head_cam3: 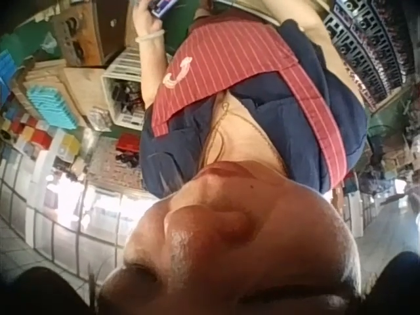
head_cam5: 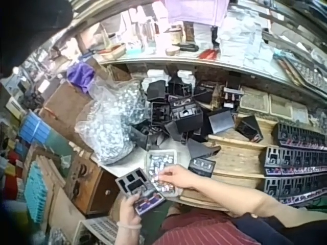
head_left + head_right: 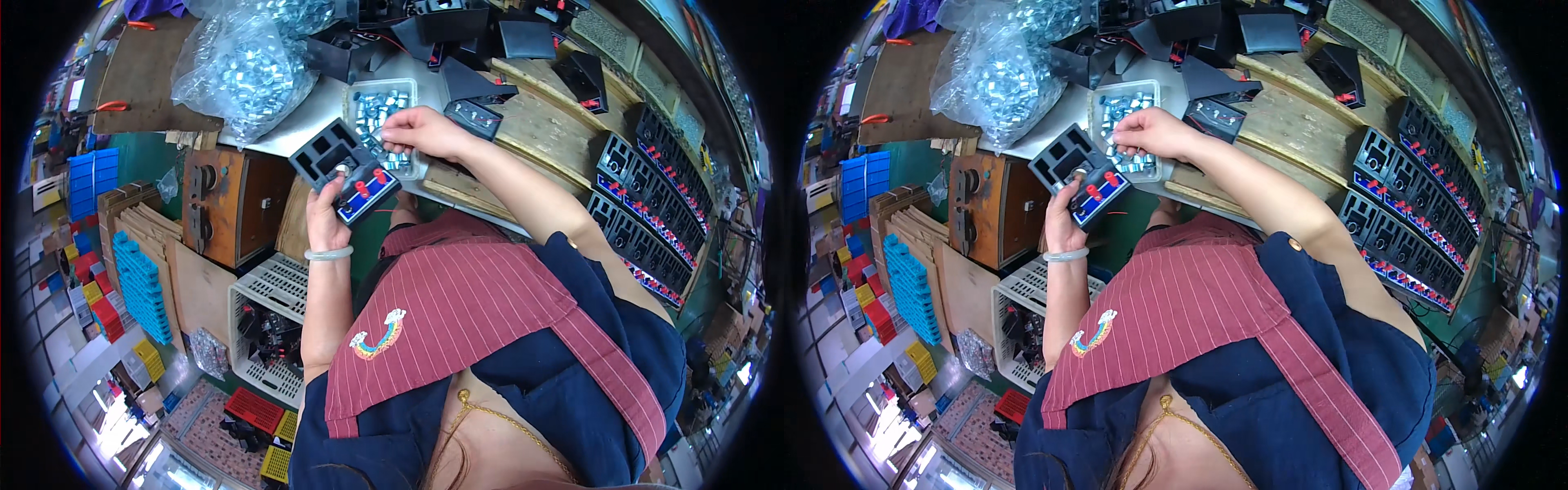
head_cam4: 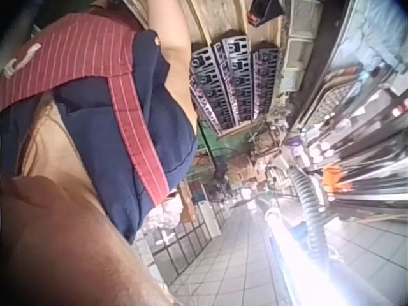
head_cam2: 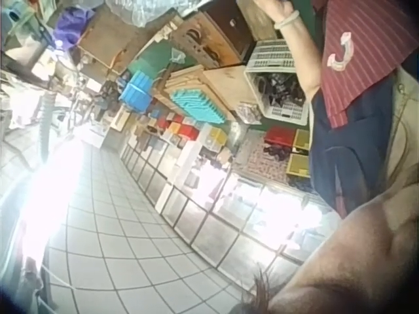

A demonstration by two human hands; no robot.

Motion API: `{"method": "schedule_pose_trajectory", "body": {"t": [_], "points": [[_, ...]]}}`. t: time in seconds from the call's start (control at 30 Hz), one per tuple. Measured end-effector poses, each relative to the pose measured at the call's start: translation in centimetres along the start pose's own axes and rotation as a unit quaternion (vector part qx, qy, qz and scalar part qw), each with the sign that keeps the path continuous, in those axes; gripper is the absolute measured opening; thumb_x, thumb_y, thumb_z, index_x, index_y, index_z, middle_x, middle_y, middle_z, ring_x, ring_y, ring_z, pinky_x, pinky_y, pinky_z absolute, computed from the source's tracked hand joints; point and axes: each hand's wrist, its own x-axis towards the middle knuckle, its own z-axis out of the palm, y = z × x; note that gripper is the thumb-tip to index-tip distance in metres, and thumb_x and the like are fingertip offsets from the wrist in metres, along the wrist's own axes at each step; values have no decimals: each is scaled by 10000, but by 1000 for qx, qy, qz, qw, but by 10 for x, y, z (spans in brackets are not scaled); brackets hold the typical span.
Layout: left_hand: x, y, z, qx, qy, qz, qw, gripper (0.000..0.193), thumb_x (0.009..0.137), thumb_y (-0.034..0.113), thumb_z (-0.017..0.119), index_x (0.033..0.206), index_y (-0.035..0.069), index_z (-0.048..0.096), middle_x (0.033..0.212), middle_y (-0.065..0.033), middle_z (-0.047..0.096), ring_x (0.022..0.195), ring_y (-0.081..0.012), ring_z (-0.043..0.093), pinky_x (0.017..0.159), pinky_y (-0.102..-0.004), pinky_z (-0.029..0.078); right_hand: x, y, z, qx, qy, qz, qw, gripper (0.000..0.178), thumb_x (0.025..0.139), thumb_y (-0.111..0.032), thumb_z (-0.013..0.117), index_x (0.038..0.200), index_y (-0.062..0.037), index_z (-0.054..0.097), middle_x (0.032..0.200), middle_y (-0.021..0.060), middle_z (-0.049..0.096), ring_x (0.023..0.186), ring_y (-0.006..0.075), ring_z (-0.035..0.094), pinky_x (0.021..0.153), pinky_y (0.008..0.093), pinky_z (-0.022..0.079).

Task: Assembling small electronic components and wiring into plastic housings at a production workbench.

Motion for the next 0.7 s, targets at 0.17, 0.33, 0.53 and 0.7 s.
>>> {"method": "schedule_pose_trajectory", "body": {"t": [0.17, 0.33, 0.53, 0.7], "points": [[-9, -34, 55, 56, -75, 11, 996, 406, 755, -34, 671, 1119, -22, 494, 978, -116, 636, 870, -205, 635, 778, -329, 545, -69, -25, 6, -142, 91, -182, 969, 131, 877, -146, 665, 935, -29, 680, 829, 43, 659, 752, 152, 625, 685, 272, 497], [-21, -51, 96, 105, -81, -3, 991, 411, 792, 20, 686, 1144, 10, 474, 1058, -126, 597, 869, -189, 627, 756, -320, 542, -109, -26, -6, -471, 135, -303, 817, 112, 810, -128, 680, 889, -50, 671, 831, 85, 606, 812, 283, 605, 741, 371, 497], [-50, -64, 136, 49, -164, -3, 985, 318, 956, 288, 565, 1148, 35, 554, 1016, -66, 628, 883, -136, 603, 764, -287, 539, -161, -33, -19, -348, 239, -296, 857, 143, 824, -89, 663, 949, -46, 608, 870, 97, 600, 882, 284, 610, 745, 358, 512], [-67, -81, 149, 94, -215, -10, 972, 423, 996, 407, 448, 1247, 73, 516, 1092, -80, 635, 987, -169, 630, 837, -320, 542, -181, -34, -30, -408, 255, -404, 778, 156, 796, -53, 667, 952, -68, 661, 889, 84, 649, 877, 264, 612, 738, 338, 519]]}}
